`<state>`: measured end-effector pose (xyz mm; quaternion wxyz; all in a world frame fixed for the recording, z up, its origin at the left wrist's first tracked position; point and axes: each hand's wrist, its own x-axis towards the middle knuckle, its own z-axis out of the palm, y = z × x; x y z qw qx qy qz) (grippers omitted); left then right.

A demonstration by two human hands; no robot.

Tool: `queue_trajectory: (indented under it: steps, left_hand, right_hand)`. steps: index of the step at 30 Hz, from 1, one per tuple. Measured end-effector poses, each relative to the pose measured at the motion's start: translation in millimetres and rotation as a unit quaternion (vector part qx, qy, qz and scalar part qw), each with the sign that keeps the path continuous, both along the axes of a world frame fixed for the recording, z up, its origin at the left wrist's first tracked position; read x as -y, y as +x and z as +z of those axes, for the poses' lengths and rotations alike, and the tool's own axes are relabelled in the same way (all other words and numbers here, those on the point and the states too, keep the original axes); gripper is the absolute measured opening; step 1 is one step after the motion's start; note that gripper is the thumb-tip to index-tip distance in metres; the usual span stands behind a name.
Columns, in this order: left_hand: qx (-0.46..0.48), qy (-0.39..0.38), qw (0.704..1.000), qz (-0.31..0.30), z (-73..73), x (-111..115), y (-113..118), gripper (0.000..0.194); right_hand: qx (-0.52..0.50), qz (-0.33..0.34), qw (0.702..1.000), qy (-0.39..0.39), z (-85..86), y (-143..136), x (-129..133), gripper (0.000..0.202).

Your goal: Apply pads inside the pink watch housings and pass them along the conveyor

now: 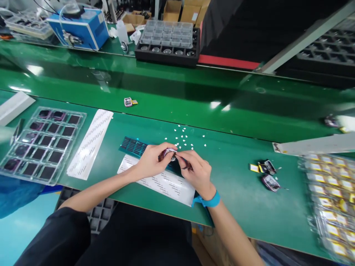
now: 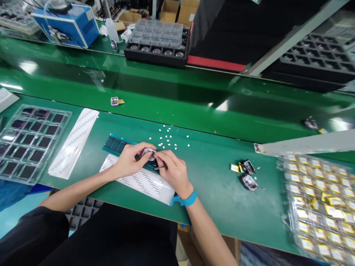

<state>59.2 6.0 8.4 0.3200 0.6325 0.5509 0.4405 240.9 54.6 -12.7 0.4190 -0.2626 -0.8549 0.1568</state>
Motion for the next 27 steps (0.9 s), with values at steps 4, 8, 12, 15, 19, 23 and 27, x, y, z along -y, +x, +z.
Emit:
queue_trajectory:
  steps: [4,8,12,15,19,23,27]
  left_hand:
    - [-0.047,0.032,0.998,0.000,1.0,2.6,0.8,0.021]
    - [-0.046,0.019,0.999,0.008,0.7,2.0,0.5,0.016]
    - [0.003,-0.028,0.999,0.018,4.8,1.2,-0.9,0.009]
    - [0.020,-0.046,0.999,-0.003,8.0,1.7,-0.7,0.012]
    - [0.085,-0.085,0.992,-0.044,7.5,1.0,0.4,0.013]
    - [0.193,-0.169,0.964,-0.069,4.4,-1.4,0.0,0.015]
    - [0.245,-0.214,0.943,-0.072,2.4,-2.7,0.3,0.016]
  right_hand:
    - [0.029,0.005,1.000,-0.008,1.4,1.0,2.6,0.020]
    - [0.050,0.015,0.998,-0.024,1.7,1.9,2.7,0.023]
    - [-0.023,0.033,0.995,-0.092,5.2,2.9,0.2,0.022]
    - [-0.052,0.018,0.993,-0.101,8.8,2.6,0.5,0.020]
    - [-0.026,-0.036,0.998,-0.048,7.3,2.2,3.8,0.024]
    - [0.013,-0.041,0.999,0.018,-1.6,7.1,3.9,0.030]
    - [0.083,-0.039,0.992,0.087,-7.0,13.3,-1.1,0.037]
